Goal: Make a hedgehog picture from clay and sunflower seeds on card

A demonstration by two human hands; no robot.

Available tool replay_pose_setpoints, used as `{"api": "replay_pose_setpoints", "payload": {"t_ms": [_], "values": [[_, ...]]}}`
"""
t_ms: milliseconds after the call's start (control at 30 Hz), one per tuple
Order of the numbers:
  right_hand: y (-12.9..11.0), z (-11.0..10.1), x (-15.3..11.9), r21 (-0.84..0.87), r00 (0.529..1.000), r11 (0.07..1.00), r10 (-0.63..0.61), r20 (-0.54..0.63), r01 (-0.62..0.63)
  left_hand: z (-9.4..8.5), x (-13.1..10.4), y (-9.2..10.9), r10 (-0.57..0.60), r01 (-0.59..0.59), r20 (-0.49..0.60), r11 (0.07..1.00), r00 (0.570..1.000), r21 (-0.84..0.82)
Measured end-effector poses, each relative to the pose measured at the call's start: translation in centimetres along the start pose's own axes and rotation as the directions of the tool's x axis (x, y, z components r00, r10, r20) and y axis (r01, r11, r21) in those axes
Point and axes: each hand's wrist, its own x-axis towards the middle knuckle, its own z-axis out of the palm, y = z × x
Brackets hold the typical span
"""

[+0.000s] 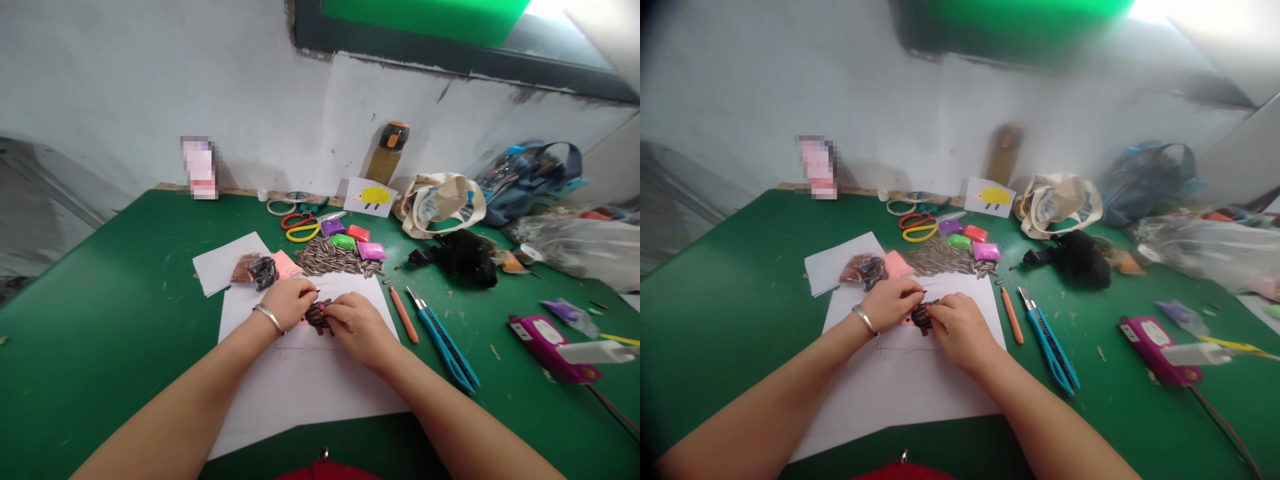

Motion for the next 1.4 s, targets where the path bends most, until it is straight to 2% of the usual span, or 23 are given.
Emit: {"api": "replay_pose_setpoints", "payload": {"t_ms": [233,467,767,967,1133,1333,1400], "values": [[-0.04,-0.15,-0.06,0.008,0.998,0.999,-0.041,0.048,0.041,0.01,0.03,-0.09,-0.006,0.006,0.004,1.0,1.0,-0.003],[-0.23,-0.15,0.07,-0.056,0.995,0.997,-0.043,0.09,0.049,-0.03,0.02,0.04,-0.019,0.019,0.015,1.0,1.0,0.003],[0.48,-0.26,0.14,0.015,1.0,1.0,0.001,-0.006,-0.001,-0.1,0.01,0.04,-0.019,0.019,0.032,1.0,0.999,-0.003],[0.42,-0.1,0.1,-0.015,0.999,0.999,-0.038,0.033,0.038,-0.15,-0.04,-0.01,-0.019,0.019,0.032,1.0,0.999,-0.002],[0.48,-0.08,0.1,-0.007,0.999,0.999,-0.032,-0.044,0.032,-0.1,-0.02,0.07,-0.036,0.036,0.037,0.999,0.999,0.003],[0.32,-0.17,0.13,-0.023,0.998,0.998,-0.053,0.015,0.054,-0.1,-0.03,-0.03,-0.036,0.035,0.031,0.999,0.999,0.006],[0.4,-0.2,0.15,-0.027,0.998,0.998,-0.055,0.0,0.055,-0.13,-0.04,-0.06,-0.033,0.033,0.026,0.999,0.999,0.004]]}}
